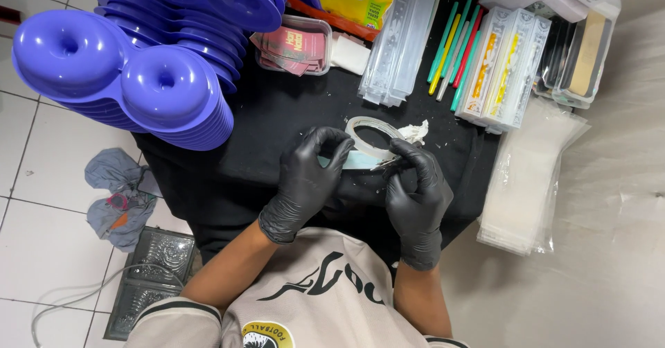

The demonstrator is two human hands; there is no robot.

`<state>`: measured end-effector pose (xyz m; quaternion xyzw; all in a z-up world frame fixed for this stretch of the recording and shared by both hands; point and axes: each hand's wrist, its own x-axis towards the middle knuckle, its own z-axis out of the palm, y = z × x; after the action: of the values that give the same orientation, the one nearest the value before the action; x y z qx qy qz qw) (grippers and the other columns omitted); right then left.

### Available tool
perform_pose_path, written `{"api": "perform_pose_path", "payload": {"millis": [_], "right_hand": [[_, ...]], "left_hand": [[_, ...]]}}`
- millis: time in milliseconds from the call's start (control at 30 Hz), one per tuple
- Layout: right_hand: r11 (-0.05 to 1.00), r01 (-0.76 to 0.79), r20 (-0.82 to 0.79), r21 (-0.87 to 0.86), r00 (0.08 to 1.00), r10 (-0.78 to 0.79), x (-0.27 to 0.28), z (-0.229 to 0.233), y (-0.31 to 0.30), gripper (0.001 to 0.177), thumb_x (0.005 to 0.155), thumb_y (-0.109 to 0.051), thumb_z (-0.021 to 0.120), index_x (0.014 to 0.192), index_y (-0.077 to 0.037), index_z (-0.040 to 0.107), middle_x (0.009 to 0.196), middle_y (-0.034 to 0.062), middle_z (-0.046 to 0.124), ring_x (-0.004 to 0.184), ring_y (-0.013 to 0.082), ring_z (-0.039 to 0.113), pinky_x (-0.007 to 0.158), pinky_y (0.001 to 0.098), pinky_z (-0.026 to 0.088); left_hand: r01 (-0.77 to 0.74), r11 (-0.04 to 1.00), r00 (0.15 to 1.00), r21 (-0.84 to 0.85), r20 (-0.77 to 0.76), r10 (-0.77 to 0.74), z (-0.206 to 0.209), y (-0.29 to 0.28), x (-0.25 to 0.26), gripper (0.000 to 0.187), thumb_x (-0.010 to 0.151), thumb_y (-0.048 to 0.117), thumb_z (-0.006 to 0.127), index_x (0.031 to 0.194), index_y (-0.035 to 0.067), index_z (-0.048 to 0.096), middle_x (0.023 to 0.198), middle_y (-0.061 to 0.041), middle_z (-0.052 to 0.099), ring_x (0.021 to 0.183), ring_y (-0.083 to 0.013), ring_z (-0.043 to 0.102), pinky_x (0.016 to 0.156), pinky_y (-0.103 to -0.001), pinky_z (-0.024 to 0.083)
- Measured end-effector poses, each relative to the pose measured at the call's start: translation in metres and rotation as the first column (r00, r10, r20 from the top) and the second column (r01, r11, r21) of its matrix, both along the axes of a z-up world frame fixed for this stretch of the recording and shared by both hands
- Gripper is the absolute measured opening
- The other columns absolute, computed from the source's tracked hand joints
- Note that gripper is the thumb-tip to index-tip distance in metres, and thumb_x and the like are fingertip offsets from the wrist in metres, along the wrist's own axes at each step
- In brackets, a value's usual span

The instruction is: The person cleans a plastic stick with a cloth, places it into a small plastic bag, and then cuts a strip of tape to seal the bag.

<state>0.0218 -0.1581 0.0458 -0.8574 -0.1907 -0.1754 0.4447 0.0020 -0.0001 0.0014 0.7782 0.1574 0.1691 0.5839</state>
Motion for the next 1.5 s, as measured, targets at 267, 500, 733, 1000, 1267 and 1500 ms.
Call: {"api": "perform_pose_path", "payload": {"millis": [267, 500, 733, 1000, 1267, 1500], "right_hand": [[1.0, 0.0, 0.019, 0.003, 1.0, 0.0, 0.006, -0.004, -0.01, 0.04, 0.078, 0.025, 0.067, 0.11, 0.002, 0.075, 0.094, 0.0153, 0.075, 0.078, 0.0275, 0.073, 0.088, 0.0425, 0.059], [1.0, -0.004, 0.01, 0.003, 1.0, 0.004, 0.004, -0.013, -0.015, 0.038, 0.081, 0.023, 0.067, 0.111, 0.001, 0.075, 0.094, 0.0145, 0.075, 0.08, 0.0268, 0.074, 0.096, 0.0448, 0.057], [1.0, 0.008, 0.006, 0.005, 1.0, -0.008, 0.002, -0.008, -0.014, 0.036, 0.081, 0.022, 0.069, 0.111, 0.002, 0.074, 0.095, 0.0158, 0.074, 0.08, 0.0275, 0.074, 0.101, 0.0475, 0.054], [0.999, 0.045, -0.005, -0.019, 0.999, -0.045, 0.001, -0.005, -0.011, 0.044, 0.076, 0.021, 0.07, 0.112, -0.003, 0.076, 0.091, 0.0092, 0.074, 0.073, 0.0223, 0.074, 0.09, 0.0403, 0.06], [0.999, 0.033, -0.005, 0.019, 0.999, -0.033, 0.007, -0.012, -0.021, 0.046, 0.076, 0.021, 0.068, 0.113, -0.005, 0.077, 0.092, 0.0077, 0.075, 0.074, 0.0218, 0.073, 0.079, 0.0361, 0.06], [1.0, -0.015, -0.021, 0.025, 1.0, 0.016, 0.012, -0.007, -0.026, 0.047, 0.076, 0.02, 0.067, 0.114, -0.006, 0.077, 0.095, 0.0083, 0.076, 0.078, 0.0242, 0.073, 0.079, 0.0383, 0.06]], "left_hand": [[0.039, 0.999, 0.998, 0.029, 0.056, -0.041, 0.0, -0.007, 0.002, 0.012, 0.09, 0.019, 0.081, 0.089, 0.013, 0.071, 0.076, -0.006, 0.071, 0.076, -0.0253, 0.073, 0.072, -0.035, 0.06], [0.029, 0.998, 0.994, 0.061, 0.103, -0.035, -0.003, -0.009, 0.001, 0.017, 0.087, 0.02, 0.083, 0.089, 0.013, 0.067, 0.076, -0.006, 0.069, 0.074, -0.0252, 0.072, 0.07, -0.035, 0.058], [0.001, 0.999, 0.98, 0.054, 0.201, -0.012, 0.002, -0.008, -0.001, 0.036, 0.086, 0.014, 0.085, 0.117, 0.006, 0.067, 0.088, -0.015, 0.071, 0.081, -0.0294, 0.072, 0.074, -0.039, 0.06], [-0.056, 0.992, 0.984, 0.113, 0.172, 0.036, 0.005, -0.011, -0.005, 0.006, 0.087, 0.015, 0.086, 0.09, 0.015, 0.081, 0.077, -0.005, 0.076, 0.071, -0.0231, 0.074, 0.068, -0.03, 0.061], [0.063, 0.997, 0.992, 0.036, 0.109, -0.066, 0.011, -0.004, -0.005, 0.006, 0.087, 0.014, 0.084, 0.09, 0.012, 0.079, 0.076, -0.007, 0.074, 0.074, -0.0267, 0.075, 0.069, -0.036, 0.061], [0.183, 0.981, 0.983, 0.065, 0.018, -0.184, 0.013, 0.005, -0.003, 0.003, 0.089, 0.018, 0.082, 0.091, 0.017, 0.079, 0.081, -0.004, 0.072, 0.082, -0.0272, 0.075, 0.075, -0.036, 0.059]]}}
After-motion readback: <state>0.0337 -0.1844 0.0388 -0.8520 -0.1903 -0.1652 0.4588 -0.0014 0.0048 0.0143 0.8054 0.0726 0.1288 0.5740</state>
